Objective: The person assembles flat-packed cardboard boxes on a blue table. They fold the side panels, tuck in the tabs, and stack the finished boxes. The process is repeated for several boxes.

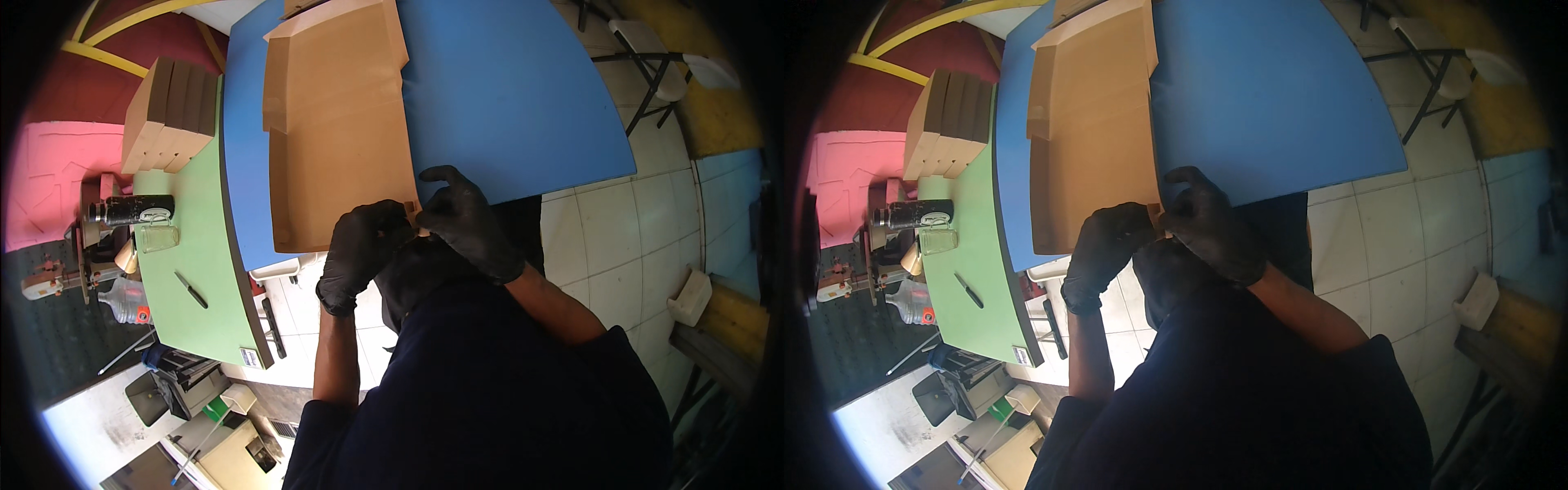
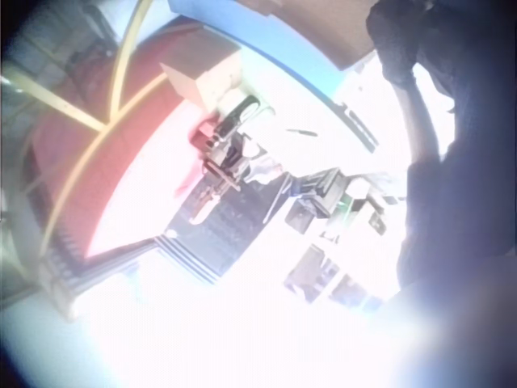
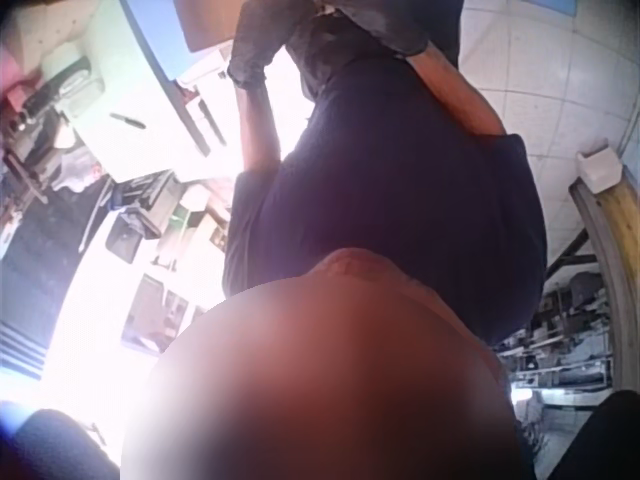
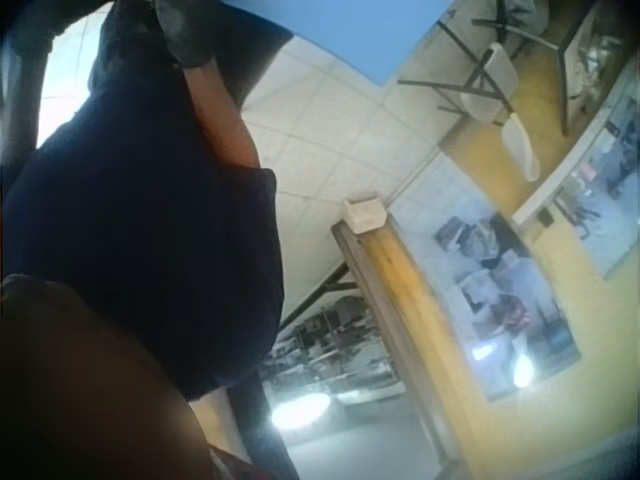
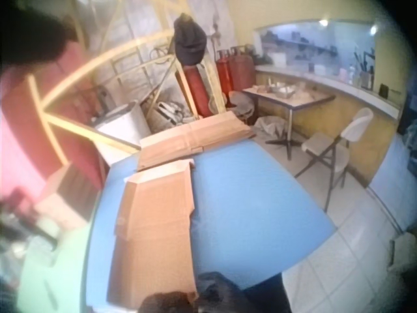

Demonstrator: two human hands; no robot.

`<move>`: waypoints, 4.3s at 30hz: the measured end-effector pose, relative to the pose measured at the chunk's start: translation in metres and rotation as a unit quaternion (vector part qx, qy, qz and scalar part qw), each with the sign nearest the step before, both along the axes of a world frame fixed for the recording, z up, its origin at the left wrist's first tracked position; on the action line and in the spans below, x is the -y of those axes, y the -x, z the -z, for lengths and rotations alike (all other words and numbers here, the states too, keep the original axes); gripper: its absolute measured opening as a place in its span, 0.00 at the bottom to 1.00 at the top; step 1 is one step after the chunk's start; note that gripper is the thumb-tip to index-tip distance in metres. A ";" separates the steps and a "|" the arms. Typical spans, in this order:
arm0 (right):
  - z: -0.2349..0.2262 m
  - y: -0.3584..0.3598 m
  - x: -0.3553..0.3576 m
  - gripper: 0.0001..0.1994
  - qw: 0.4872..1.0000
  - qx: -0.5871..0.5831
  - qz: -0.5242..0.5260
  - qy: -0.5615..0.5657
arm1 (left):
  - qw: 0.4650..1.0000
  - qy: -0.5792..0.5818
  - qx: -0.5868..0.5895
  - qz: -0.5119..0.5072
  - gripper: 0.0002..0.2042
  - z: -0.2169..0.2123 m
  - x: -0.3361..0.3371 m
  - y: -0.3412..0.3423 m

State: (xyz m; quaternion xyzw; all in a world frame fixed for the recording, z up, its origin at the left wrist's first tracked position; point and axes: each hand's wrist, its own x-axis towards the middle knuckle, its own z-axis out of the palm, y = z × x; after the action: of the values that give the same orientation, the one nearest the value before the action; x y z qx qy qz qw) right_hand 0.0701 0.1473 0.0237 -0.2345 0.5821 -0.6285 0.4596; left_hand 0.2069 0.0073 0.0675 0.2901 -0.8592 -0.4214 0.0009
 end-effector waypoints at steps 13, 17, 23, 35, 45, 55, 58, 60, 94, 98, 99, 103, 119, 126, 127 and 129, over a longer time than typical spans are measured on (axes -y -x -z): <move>0.003 -0.001 0.003 0.25 0.999 0.023 0.048 -0.005 | 0.997 -0.013 -0.056 0.045 0.05 0.011 0.007 0.003; -0.002 0.007 0.000 0.25 0.999 0.020 0.022 -0.018 | 0.998 -0.042 -0.045 0.015 0.05 0.012 0.007 0.004; -0.007 0.009 0.001 0.26 0.998 0.029 0.005 -0.051 | 0.991 -0.108 -0.081 -0.008 0.07 0.017 0.012 0.007; 0.001 -0.005 0.007 0.25 0.994 0.081 0.056 0.042 | 0.995 0.019 -0.071 0.069 0.09 0.025 0.019 0.013; -0.007 0.022 0.003 0.27 0.999 -0.004 -0.030 -0.031 | 0.996 -0.072 -0.020 0.052 0.10 0.020 0.022 0.021; 0.003 0.010 0.017 0.30 0.997 0.013 -0.074 0.014 | 0.997 0.077 -0.022 -0.006 0.10 0.017 0.029 0.028; 0.001 -0.004 0.013 0.31 0.974 -0.042 -0.159 0.153 | 0.995 0.086 -0.023 -0.034 0.09 0.013 0.041 0.011; -0.003 0.002 0.009 0.32 0.963 -0.153 -0.177 0.133 | 0.987 0.155 0.025 0.041 0.09 0.011 0.043 -0.012; 0.014 0.091 -0.082 0.21 0.834 -0.527 0.162 -0.020 | 0.953 0.159 -0.150 0.212 0.13 0.027 -0.033 0.124; 0.008 0.088 -0.084 0.28 0.868 -0.401 0.292 -0.023 | 0.955 0.115 -0.142 0.235 0.14 0.030 -0.035 0.157; 0.008 0.087 -0.085 0.26 0.879 -0.361 0.305 -0.059 | 0.957 0.090 -0.152 0.229 0.14 0.030 -0.037 0.165; 0.012 0.083 -0.080 0.28 0.883 -0.292 0.356 -0.088 | 0.957 -0.021 -0.158 0.243 0.13 0.018 -0.047 0.191; 0.016 0.076 -0.082 0.23 0.879 0.063 0.472 0.031 | 0.904 -0.031 -0.159 0.395 0.13 0.041 -0.027 0.257; 0.021 0.076 -0.077 0.22 0.856 0.138 0.493 0.071 | 0.913 0.074 -0.146 0.375 0.13 0.036 -0.034 0.252; 0.021 0.075 -0.076 0.22 0.855 0.140 0.494 0.072 | 0.911 0.077 -0.159 0.373 0.13 0.038 -0.034 0.250; 0.021 0.075 -0.075 0.21 0.853 0.145 0.496 0.079 | 0.914 0.062 -0.165 0.364 0.13 0.042 -0.033 0.248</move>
State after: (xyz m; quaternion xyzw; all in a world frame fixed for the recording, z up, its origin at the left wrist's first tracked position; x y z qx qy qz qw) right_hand -0.0046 0.2222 0.0025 0.1436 0.4963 -0.8436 0.1465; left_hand -0.0411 0.0400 0.0259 -0.1173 -0.9175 -0.3799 0.0075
